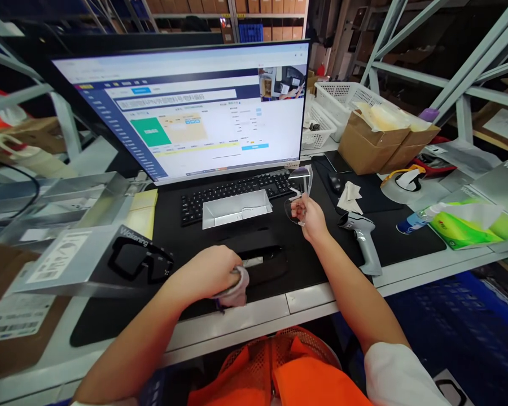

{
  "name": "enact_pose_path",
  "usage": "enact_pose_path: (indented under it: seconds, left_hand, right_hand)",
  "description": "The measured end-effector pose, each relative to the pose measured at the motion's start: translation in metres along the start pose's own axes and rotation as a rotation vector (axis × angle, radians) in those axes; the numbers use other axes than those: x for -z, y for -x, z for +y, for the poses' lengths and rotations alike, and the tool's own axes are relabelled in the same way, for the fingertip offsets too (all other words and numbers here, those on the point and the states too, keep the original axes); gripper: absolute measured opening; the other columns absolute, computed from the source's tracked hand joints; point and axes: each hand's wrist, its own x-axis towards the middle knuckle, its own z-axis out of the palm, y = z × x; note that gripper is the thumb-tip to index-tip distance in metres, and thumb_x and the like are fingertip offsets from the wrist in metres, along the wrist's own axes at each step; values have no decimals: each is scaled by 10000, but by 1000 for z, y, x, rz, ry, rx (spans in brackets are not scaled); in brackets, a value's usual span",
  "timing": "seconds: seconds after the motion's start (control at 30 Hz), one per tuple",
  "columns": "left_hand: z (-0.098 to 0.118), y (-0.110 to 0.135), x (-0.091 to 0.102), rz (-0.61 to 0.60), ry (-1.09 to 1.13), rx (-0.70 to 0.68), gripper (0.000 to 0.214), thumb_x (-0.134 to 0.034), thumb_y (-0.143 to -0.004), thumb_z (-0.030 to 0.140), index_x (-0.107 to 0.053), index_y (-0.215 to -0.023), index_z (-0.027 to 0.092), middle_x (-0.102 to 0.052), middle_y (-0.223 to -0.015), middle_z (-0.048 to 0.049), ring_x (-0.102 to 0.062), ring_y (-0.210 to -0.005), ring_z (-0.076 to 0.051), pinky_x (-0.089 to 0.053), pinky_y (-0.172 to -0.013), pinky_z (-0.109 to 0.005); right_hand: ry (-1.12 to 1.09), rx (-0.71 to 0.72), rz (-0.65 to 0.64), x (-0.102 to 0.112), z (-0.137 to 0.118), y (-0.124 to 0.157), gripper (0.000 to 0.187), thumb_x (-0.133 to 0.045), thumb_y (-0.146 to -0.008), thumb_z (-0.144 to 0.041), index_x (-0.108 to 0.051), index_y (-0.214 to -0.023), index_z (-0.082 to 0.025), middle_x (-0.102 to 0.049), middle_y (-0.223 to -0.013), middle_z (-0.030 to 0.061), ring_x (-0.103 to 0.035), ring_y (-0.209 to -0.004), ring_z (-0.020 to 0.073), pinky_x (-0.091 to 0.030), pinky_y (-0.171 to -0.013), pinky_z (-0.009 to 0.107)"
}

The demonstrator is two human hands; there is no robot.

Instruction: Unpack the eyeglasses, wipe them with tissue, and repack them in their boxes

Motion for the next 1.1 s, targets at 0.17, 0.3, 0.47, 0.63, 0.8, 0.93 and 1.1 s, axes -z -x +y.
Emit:
enact_pose_path:
  seconds: [0.17,0.3,0.47,0.63,0.8,0.93,1.1]
  left_hand:
    - [13,7,0,-183,-203,-8,234,-534,-684,85,-754,-726,153,-731,-756,-175,-714,-734,-327,-514,-644,-366]
    - [3,11,9,-215,-163,-25,327,-505,-659,70,-780,-780,200,-747,-752,-117,-693,-671,-251,-462,-583,-299]
    - [0,17,10,-217,-139,-59,340,-476,-648,48,-769,-732,199,-734,-705,-95,-651,-596,-213,-412,-533,-286]
    - [26,18,-14,-323,-273,-86,317,-497,-702,44,-779,-791,158,-742,-762,-137,-703,-694,-270,-499,-628,-332]
    - [28,16,-18,-190,-226,-92,296,-483,-762,74,-750,-816,191,-717,-812,-92,-701,-758,-256,-529,-677,-338]
    - [22,15,-7,-43,-245,-158,288,-456,-787,61,-720,-829,169,-671,-986,-106,-671,-858,-248,-555,-765,-369]
    - [5,4,-5,244,-182,-226,255,-470,-772,55,-674,-880,164,-556,-1369,-133,-443,-1358,-346,-437,-1099,-532]
  right_hand:
    - [18,20,0,0,-1,-1,546,-735,-787,-620,-418,-614,-210,-621,-662,4,-533,-494,90,-395,-437,221]
    - [15,16,10,0,-1,-1,547,-746,-769,-615,-418,-608,-207,-622,-669,2,-532,-495,87,-403,-446,220]
    - [12,1,32,-1,-4,-2,550,-741,-773,-614,-411,-605,-207,-619,-656,-1,-529,-487,85,-402,-445,212]
    - [31,1,29,-2,-4,-1,584,-698,-807,-656,-388,-599,-206,-593,-638,-7,-528,-492,82,-417,-464,209]
    - [49,21,54,-4,-7,0,583,-642,-853,-659,-379,-600,-205,-566,-627,-15,-514,-483,75,-402,-455,203]
    - [23,52,96,-4,-9,0,571,-656,-853,-632,-381,-594,-204,-564,-609,-16,-510,-473,75,-383,-439,198]
    - [16,77,118,-1,-8,-3,562,-667,-846,-617,-377,-597,-206,-568,-607,-19,-510,-471,73,-394,-443,198]
